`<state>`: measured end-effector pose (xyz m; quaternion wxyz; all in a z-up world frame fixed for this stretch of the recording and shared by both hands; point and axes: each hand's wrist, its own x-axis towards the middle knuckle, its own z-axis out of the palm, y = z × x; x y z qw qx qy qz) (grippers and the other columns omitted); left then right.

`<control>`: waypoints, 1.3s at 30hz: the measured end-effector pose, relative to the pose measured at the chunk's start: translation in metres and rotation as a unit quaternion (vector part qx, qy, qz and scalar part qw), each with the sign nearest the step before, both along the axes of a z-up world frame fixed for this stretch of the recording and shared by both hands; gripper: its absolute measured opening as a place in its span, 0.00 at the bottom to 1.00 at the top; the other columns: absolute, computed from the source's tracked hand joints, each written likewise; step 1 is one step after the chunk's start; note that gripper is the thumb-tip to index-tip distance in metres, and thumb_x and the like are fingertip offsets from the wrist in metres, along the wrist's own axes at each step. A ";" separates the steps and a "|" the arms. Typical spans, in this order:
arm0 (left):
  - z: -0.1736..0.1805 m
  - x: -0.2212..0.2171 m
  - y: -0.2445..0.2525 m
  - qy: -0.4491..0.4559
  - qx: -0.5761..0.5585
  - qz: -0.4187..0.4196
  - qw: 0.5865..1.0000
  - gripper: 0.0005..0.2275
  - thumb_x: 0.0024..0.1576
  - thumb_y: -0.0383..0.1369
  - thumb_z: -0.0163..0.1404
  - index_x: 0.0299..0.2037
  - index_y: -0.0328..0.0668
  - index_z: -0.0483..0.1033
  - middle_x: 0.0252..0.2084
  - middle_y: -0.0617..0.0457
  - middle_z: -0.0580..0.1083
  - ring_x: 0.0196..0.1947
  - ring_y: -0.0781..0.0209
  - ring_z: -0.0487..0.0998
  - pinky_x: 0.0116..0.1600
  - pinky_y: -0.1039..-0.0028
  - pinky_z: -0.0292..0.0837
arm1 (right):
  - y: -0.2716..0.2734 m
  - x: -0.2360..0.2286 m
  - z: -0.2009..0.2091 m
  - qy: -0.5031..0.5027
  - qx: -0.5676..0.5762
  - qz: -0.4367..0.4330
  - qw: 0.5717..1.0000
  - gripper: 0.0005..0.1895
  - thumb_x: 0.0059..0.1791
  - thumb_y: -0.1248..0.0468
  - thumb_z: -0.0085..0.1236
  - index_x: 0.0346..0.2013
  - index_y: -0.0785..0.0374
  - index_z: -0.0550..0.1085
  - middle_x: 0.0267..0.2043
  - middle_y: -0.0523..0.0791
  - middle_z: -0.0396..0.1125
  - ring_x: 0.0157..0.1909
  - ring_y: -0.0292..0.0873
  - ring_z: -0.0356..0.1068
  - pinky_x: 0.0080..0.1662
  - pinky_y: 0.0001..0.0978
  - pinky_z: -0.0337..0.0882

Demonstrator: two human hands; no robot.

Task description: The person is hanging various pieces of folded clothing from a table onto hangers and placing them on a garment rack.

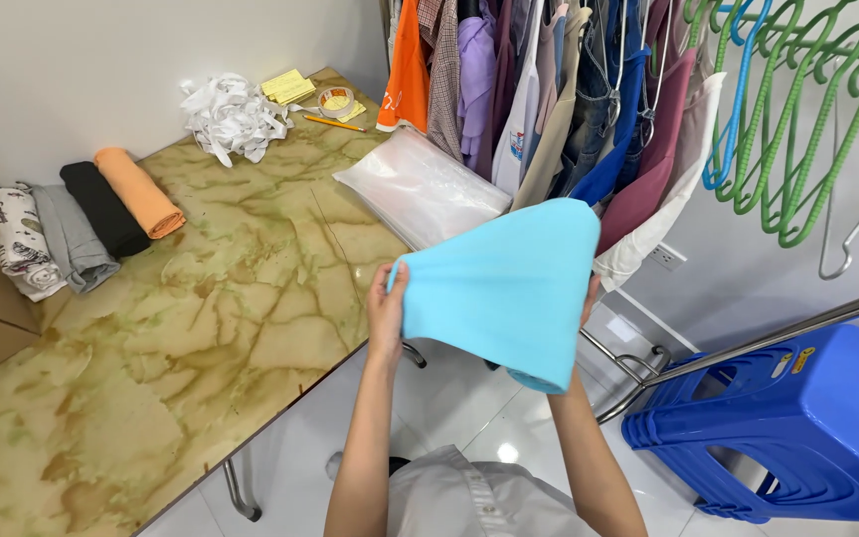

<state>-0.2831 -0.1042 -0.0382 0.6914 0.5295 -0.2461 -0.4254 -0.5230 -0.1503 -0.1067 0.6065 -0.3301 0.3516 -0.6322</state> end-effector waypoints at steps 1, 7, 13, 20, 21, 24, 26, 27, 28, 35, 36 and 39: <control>-0.003 0.005 0.004 -0.001 0.000 -0.001 1.000 0.10 0.64 0.43 0.52 0.44 0.47 0.76 0.31 0.57 0.73 0.29 0.69 0.76 0.36 0.77 0.76 | 0.000 -0.002 0.005 -0.007 0.007 0.000 1.000 0.33 0.50 0.68 0.55 0.69 0.55 0.56 0.60 0.53 0.66 0.57 0.47 0.71 0.62 0.48 0.67; -0.052 0.051 0.010 0.027 0.042 0.171 0.984 0.05 0.65 0.41 0.51 0.41 0.55 0.75 0.36 0.60 0.68 0.41 0.66 0.68 0.50 0.75 0.65 | -0.011 -0.051 0.017 -0.039 0.049 0.014 0.998 0.31 0.49 0.64 0.58 0.66 0.57 0.60 0.58 0.52 0.67 0.56 0.47 0.71 0.61 0.47 0.68; -0.090 0.077 0.008 0.033 0.089 0.297 0.950 0.09 0.64 0.47 0.52 0.40 0.57 0.76 0.37 0.56 0.70 0.41 0.63 0.67 0.50 0.69 0.61 | -0.017 -0.039 0.028 -0.080 0.093 0.026 0.992 0.30 0.48 0.61 0.61 0.63 0.59 0.63 0.55 0.51 0.68 0.55 0.47 0.72 0.60 0.46 0.69; -0.083 0.054 0.011 -0.018 0.102 0.174 0.979 0.06 0.60 0.36 0.55 0.46 0.50 0.78 0.40 0.55 0.69 0.41 0.62 0.67 0.48 0.72 0.63 | -0.041 -0.029 0.036 -0.126 0.140 0.037 0.981 0.29 0.47 0.57 0.64 0.59 0.61 0.67 0.53 0.51 0.70 0.54 0.47 0.73 0.59 0.46 0.71; -0.075 0.044 0.014 -0.033 0.104 0.133 0.985 0.07 0.61 0.35 0.55 0.47 0.49 0.79 0.41 0.54 0.69 0.43 0.62 0.67 0.49 0.72 0.64 | -0.044 -0.031 0.035 -0.130 0.148 0.038 0.980 0.29 0.46 0.56 0.65 0.59 0.62 0.67 0.52 0.50 0.70 0.53 0.47 0.73 0.59 0.46 0.71; -0.079 0.025 0.004 -0.132 0.156 0.012 0.979 0.12 0.60 0.41 0.55 0.51 0.53 0.80 0.45 0.45 0.75 0.44 0.55 0.76 0.49 0.67 0.71 | -0.045 -0.037 0.030 -0.145 0.173 0.044 0.973 0.29 0.46 0.54 0.66 0.57 0.63 0.69 0.51 0.50 0.70 0.53 0.47 0.74 0.58 0.46 0.72; -0.067 0.020 0.001 -0.162 0.190 -0.041 0.968 0.14 0.60 0.45 0.54 0.54 0.58 0.79 0.54 0.39 0.69 0.56 0.47 0.68 0.60 0.64 0.63 | -0.043 -0.043 0.030 -0.156 0.190 0.044 0.968 0.29 0.46 0.53 0.67 0.56 0.63 0.70 0.51 0.50 0.71 0.52 0.47 0.74 0.58 0.45 0.72; -0.061 0.017 -0.001 -0.192 0.220 -0.093 0.952 0.16 0.60 0.50 0.53 0.56 0.64 0.78 0.62 0.33 0.62 0.69 0.38 0.60 0.70 0.62 0.55 | -0.042 -0.046 0.031 -0.161 0.198 0.044 0.966 0.29 0.45 0.53 0.68 0.55 0.64 0.70 0.50 0.50 0.71 0.52 0.47 0.74 0.58 0.45 0.73; -0.053 0.010 -0.004 -0.191 0.219 -0.093 0.952 0.16 0.60 0.50 0.53 0.56 0.64 0.78 0.62 0.33 0.62 0.69 0.38 0.60 0.70 0.62 0.55 | -0.043 -0.048 0.033 -0.167 0.203 0.045 0.964 0.29 0.45 0.52 0.68 0.55 0.64 0.71 0.50 0.50 0.71 0.52 0.47 0.74 0.58 0.45 0.73; 0.019 -0.033 0.003 -0.056 0.102 -0.186 0.976 0.19 0.63 0.49 0.49 0.58 0.49 0.73 0.57 0.40 0.74 0.54 0.45 0.78 0.51 0.56 0.77 | -0.038 -0.037 0.041 -0.187 0.251 0.071 0.947 0.33 0.44 0.48 0.70 0.53 0.66 0.72 0.49 0.49 0.70 0.53 0.48 0.73 0.58 0.47 0.73; 0.033 -0.043 0.007 -0.012 0.101 -0.240 0.965 0.22 0.63 0.51 0.49 0.60 0.47 0.70 0.61 0.35 0.71 0.55 0.36 0.77 0.51 0.51 0.78 | -0.030 -0.027 0.049 -0.176 0.265 0.091 0.944 0.35 0.44 0.46 0.69 0.55 0.67 0.70 0.50 0.49 0.68 0.54 0.48 0.71 0.59 0.49 0.71; 0.066 -0.082 0.015 -0.127 0.126 -0.361 0.915 0.34 0.58 0.52 0.52 0.70 0.41 0.59 0.67 0.26 0.62 0.64 0.26 0.66 0.59 0.42 0.70 | -0.027 -0.013 0.046 -0.157 0.261 0.098 0.947 0.34 0.46 0.47 0.68 0.53 0.69 0.70 0.48 0.47 0.68 0.52 0.46 0.71 0.58 0.45 0.72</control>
